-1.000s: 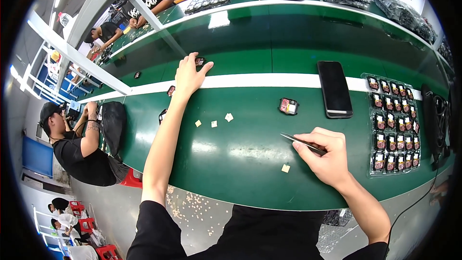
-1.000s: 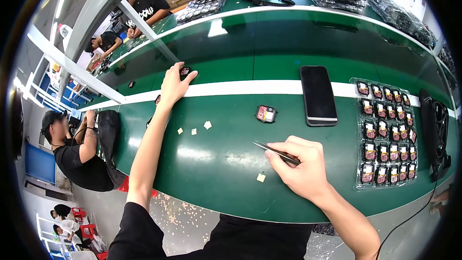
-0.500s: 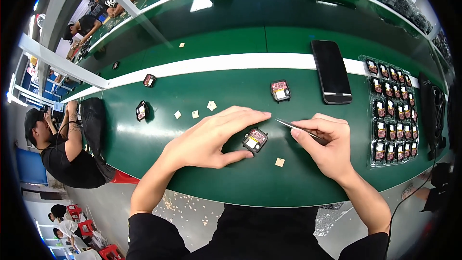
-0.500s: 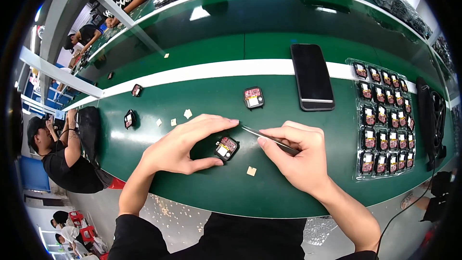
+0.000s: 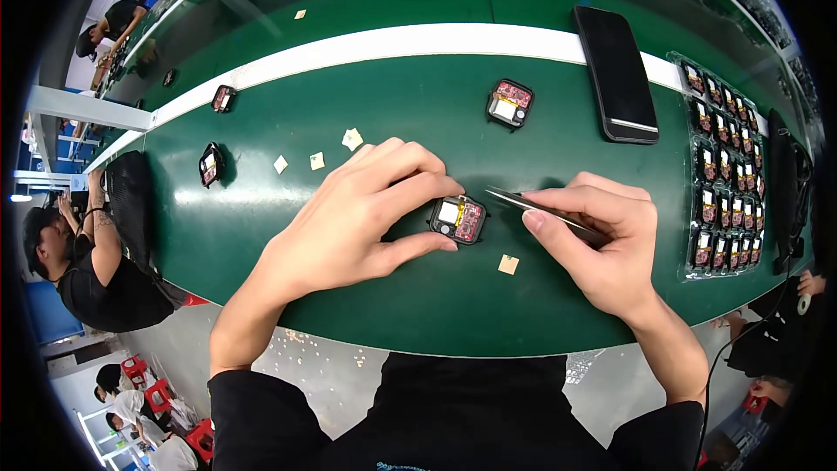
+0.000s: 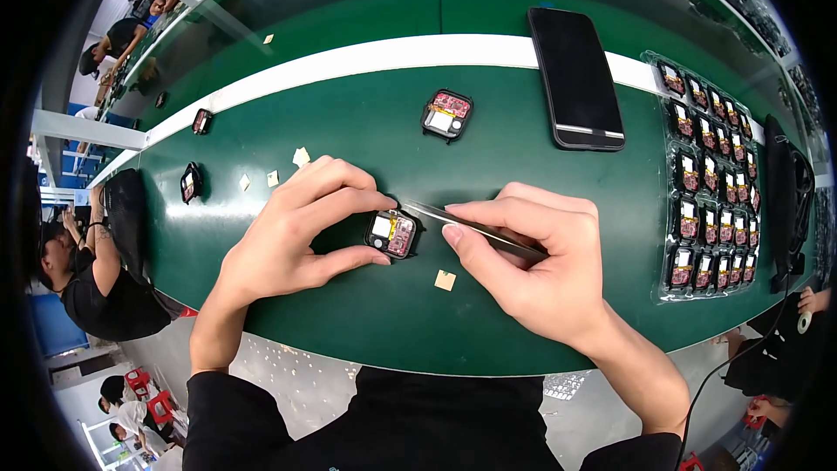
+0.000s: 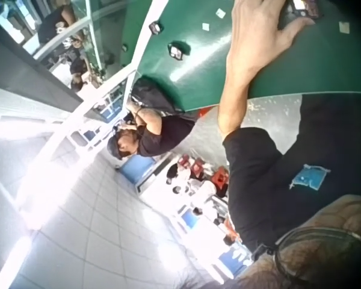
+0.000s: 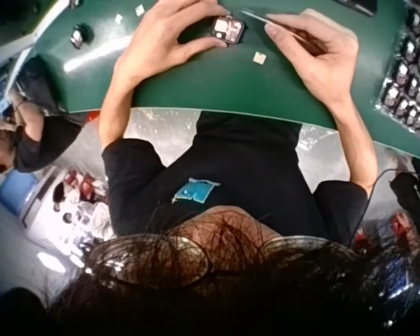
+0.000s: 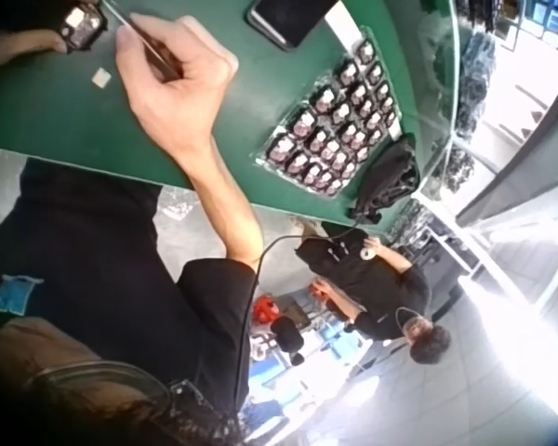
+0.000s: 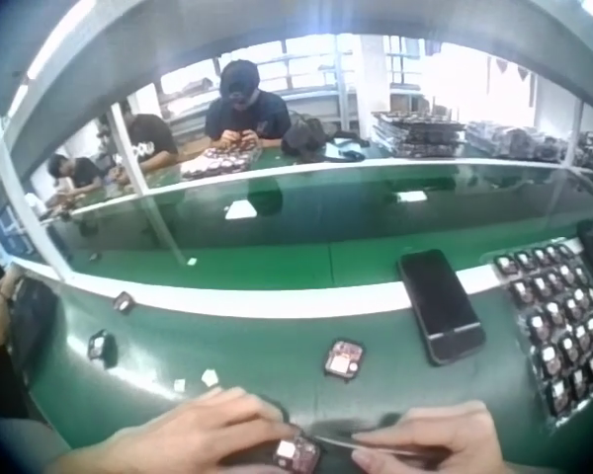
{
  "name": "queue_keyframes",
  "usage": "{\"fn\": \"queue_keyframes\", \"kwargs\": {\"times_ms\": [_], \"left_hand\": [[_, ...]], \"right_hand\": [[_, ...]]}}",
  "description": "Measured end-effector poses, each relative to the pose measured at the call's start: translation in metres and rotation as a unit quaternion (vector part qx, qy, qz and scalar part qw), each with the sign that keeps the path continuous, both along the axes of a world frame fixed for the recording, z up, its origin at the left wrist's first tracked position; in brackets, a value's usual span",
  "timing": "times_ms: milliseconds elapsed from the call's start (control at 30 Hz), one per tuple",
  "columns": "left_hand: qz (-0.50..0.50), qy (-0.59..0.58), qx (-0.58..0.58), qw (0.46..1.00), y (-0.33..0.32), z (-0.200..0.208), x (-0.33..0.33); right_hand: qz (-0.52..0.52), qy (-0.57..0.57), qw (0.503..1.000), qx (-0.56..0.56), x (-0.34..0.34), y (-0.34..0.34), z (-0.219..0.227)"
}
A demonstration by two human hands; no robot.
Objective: Manually assemble internal components of small electronic devices at a workbench.
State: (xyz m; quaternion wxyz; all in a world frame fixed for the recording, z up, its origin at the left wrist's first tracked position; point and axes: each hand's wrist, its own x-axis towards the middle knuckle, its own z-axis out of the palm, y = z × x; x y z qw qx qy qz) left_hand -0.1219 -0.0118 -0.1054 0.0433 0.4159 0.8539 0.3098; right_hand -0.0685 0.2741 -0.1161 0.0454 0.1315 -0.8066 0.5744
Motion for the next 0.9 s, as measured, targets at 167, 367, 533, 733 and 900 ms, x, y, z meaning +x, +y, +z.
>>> {"fn": "queue_keyframes", "kwargs": {"times_ms": [167,367,533,733,900], "left_hand": [[0.005,-0.063,0.013,0.998,0.001,0.000,0.001],[-0.006,-0.062,0.037,0.997,0.001,-0.008,0.001],[-0.004,-0.060,0.032,0.998,0.002,-0.009,-0.001],[0.007,-0.064,0.029,0.997,0.003,-0.006,-0.002],[0.026,-0.077,0.034,0.996,0.003,-0.004,0.000]], "right_hand": [[0.031,0.009,0.999,0.001,0.004,-0.001,-0.005],[0.047,0.054,0.996,0.060,0.004,-0.007,-0.011],[0.042,0.064,0.994,0.083,0.003,-0.010,-0.012],[0.038,0.079,0.993,0.079,0.001,-0.009,-0.013],[0.020,0.133,0.983,0.125,0.003,-0.008,-0.015]]}}
